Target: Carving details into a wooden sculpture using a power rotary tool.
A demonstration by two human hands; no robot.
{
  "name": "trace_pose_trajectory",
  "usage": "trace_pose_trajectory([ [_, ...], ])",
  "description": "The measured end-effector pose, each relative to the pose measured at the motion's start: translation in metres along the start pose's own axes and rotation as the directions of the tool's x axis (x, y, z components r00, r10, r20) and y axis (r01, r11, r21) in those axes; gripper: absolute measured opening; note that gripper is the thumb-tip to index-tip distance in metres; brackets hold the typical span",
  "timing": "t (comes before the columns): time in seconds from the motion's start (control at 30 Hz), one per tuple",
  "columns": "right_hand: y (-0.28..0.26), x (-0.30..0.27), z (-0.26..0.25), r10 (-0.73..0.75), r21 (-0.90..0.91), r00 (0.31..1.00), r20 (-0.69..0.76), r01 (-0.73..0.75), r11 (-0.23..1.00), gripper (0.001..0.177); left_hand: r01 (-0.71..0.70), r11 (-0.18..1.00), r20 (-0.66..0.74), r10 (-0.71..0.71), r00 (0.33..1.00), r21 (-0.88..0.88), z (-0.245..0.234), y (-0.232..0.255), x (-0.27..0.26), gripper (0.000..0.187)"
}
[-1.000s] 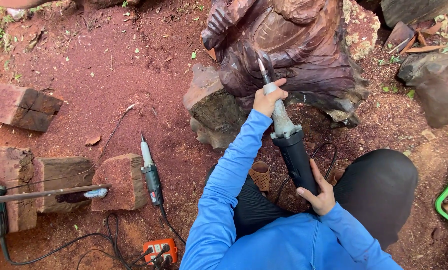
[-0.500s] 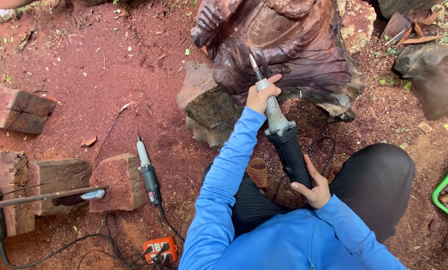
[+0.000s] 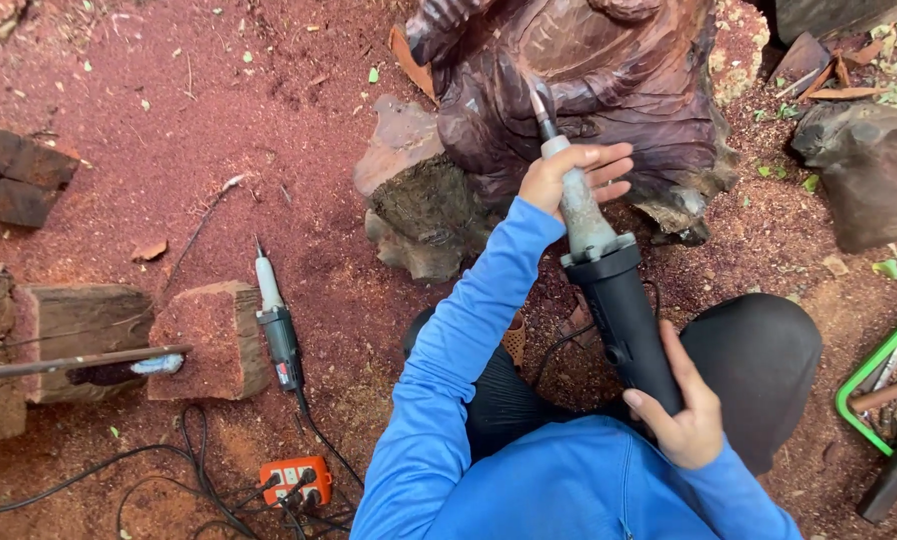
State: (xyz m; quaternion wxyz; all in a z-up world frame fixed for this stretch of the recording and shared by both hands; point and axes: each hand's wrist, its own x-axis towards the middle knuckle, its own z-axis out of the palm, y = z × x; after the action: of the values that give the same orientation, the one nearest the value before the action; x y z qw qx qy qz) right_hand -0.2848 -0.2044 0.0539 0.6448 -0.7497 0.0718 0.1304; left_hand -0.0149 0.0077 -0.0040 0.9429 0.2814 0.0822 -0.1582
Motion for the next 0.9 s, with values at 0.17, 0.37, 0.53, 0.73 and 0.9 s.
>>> trace_pose_trajectory([
  [0.17,-0.060,-0.014,-0.025,-0.018,-0.190,1.000,-0.022,0.013,0.982,0.096,0.052,0.984,0.089,-0.037,0.995,-0.168,0.027,0.007,0.000,0.052],
  [0.37,-0.110,-0.022,-0.037,0.021,-0.239,1.000,-0.017,-0.025,0.971,0.105,0.044,0.924,0.081,-0.014,0.997,-0.380,0.032,0.004,0.012,0.041],
  [0.53,-0.118,-0.024,-0.030,-0.006,-0.301,0.998,-0.058,-0.012,0.954,0.106,0.057,0.911,0.114,-0.012,0.993,-0.408,0.031,0.011,0.016,0.037],
  [0.73,-0.111,-0.030,-0.011,-0.004,-0.266,0.994,-0.114,-0.027,0.964,0.102,0.063,0.926,0.071,-0.039,0.997,-0.372,0.035,0.013,0.006,0.032],
  [0.9,-0.083,-0.039,0.009,0.004,-0.223,0.987,-0.161,-0.041,0.974,0.101,0.084,0.946,0.072,-0.065,0.995,-0.313,0.028,0.012,0.000,0.039],
])
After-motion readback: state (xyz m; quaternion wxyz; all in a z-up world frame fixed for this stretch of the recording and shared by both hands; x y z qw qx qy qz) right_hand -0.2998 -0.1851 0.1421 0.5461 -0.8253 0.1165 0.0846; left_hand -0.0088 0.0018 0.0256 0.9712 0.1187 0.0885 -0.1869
